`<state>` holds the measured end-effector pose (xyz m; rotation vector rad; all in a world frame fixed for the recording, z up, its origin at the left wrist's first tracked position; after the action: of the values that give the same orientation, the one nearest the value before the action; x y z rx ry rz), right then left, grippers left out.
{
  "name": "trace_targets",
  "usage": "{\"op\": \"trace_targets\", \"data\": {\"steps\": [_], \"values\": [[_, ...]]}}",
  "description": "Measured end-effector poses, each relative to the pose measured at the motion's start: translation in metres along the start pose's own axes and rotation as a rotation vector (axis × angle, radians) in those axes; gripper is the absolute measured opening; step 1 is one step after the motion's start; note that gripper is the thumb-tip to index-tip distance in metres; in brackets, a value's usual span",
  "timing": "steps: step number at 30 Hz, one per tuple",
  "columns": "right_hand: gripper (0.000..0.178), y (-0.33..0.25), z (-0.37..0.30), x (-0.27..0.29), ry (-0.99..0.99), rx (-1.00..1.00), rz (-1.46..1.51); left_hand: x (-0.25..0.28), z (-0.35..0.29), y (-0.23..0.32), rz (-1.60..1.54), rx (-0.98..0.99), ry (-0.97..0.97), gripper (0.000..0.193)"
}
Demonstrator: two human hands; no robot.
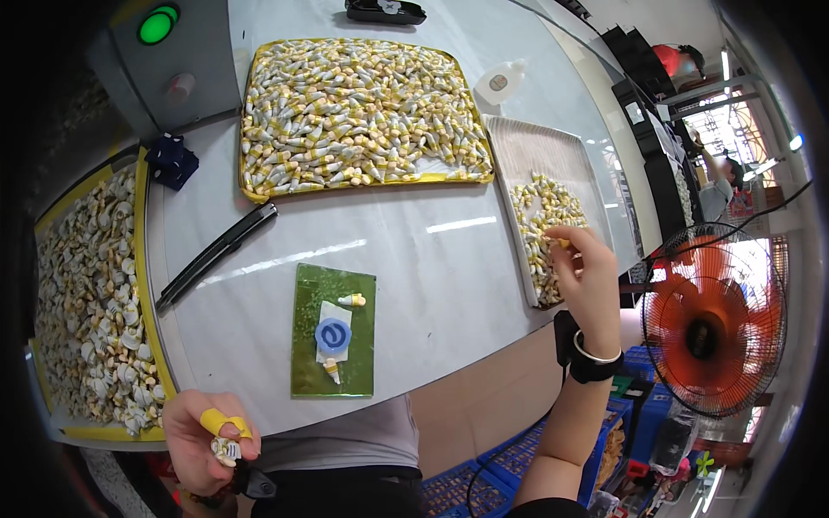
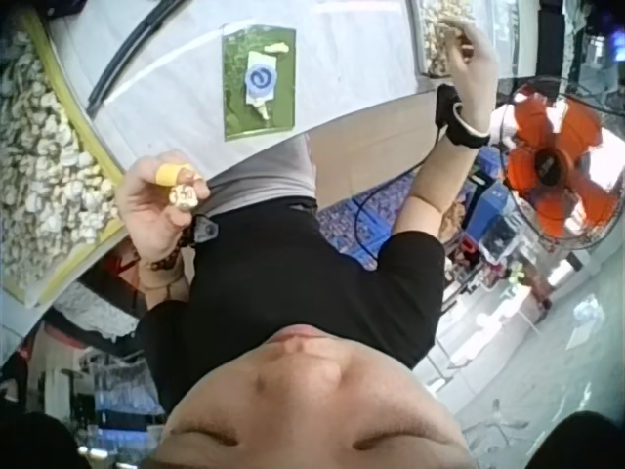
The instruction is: The person repeatedly picks up small white and yellow plastic components from a tray, applies a small amount of adhesive from a tube onto the yellow part, and joins the pieces together. The assembled units are then placed into a separate tray on the right side of the workspace.
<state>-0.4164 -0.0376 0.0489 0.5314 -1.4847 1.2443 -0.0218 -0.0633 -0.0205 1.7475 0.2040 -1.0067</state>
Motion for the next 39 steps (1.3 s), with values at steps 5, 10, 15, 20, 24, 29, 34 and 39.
{"op": "trace_targets", "data": {"steps": [5,10,15,20,24,29,34,39], "values": [[0.014,-0.013,-0.009,0.014,0.169,0.013,0.186,-0.001,0.001,0.0,-0.027,0.007,-0.026,0.035],[0.02,-0.123,-0.041,-0.014,-0.076,0.347,0.201,-0.004,0.0,-0.002,-0.053,0.015,-0.051,0.035],[0.026,-0.188,-0.065,-0.055,-0.283,0.694,0.115,-0.007,0.0,-0.002,-0.061,0.012,-0.087,0.035],[0.026,-0.203,-0.07,-0.075,-0.314,0.86,-0.055,-0.006,-0.003,0.001,-0.063,-0.005,-0.08,0.034],[0.025,-0.21,-0.071,-0.078,-0.341,0.869,-0.036,-0.005,-0.004,0.003,-0.086,0.035,0.002,0.033],[0.025,-0.204,-0.071,-0.075,-0.183,0.855,-0.02,-0.008,0.002,0.004,0.101,-0.029,0.089,0.043],[0.027,-0.201,-0.073,-0.073,-0.248,0.809,-0.084,-0.012,0.004,0.01,0.221,-0.166,-0.011,0.04],[0.027,-0.209,-0.078,-0.066,-0.271,0.783,0.049,-0.024,0.004,0.023,0.518,-0.326,-0.205,0.04]]}}
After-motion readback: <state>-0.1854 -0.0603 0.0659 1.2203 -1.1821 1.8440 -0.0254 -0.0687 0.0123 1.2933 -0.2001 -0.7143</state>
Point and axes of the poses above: each hand's wrist, its own z-axis towards the middle knuckle, its own x-axis out of the back of the hand, y = z × x, the point moved 8 cm from there along z, towards the middle knuckle, and after that the axes turned 4 degrees about -x, right-handed, at the moved point
